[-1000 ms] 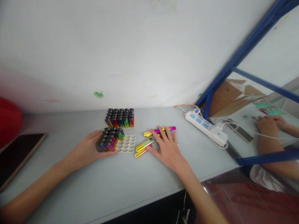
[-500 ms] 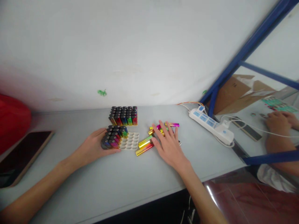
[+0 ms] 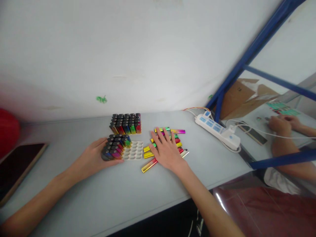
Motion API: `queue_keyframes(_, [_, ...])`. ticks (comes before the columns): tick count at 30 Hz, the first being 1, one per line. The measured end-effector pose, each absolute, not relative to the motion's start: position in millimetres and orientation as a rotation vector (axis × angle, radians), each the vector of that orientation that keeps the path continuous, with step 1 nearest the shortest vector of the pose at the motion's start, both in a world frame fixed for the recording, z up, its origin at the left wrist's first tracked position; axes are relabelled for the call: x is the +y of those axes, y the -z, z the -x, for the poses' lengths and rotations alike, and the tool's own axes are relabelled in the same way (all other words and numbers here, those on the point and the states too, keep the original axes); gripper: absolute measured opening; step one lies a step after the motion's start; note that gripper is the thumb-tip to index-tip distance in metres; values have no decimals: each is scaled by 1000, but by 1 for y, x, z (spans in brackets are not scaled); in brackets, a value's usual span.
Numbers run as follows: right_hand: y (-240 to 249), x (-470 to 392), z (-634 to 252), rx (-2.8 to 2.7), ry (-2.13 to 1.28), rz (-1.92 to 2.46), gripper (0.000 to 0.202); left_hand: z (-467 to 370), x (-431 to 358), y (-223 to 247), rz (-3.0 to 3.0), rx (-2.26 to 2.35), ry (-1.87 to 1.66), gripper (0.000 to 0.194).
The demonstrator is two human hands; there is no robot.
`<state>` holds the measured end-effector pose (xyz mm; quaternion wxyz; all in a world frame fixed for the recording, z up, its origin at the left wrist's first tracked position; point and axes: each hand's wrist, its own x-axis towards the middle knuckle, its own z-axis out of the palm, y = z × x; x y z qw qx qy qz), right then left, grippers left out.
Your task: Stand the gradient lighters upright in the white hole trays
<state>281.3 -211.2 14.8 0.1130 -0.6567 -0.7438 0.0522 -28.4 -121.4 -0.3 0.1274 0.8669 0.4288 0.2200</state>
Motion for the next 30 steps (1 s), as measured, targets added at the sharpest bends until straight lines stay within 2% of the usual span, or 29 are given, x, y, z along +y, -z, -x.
queue_keyframes(3, [-23,-215,-296,-1960,-138,1834,57,28,-121,1,-2536,1239,-643,81])
queue_keyframes(8, [-37,-240,-360,-1490,109,1720,41,28,-120,2,-2541,1214,-654,80])
queue_keyframes(12, [-29,-244,-414,-1645,44,1791,36,29,-121,2,-2544,1231,-662,79])
queue_keyframes(17, [-16,-206,-446,-1900,-106,1819,41,28,-121,-3,-2520,1229,-630,81])
queue_keyframes(22, [-10,-179,-451,-1916,-265,1785,26,27,-121,-4,-2489,1227,-610,77])
queue_keyframes(26, [-9,-169,-435,-1455,-440,1604,39,27,-122,-4,-2482,1219,-612,74])
queue_keyframes(30, [-32,-152,-395,-986,-706,1231,49,27,-124,-5,-2492,1192,-604,72])
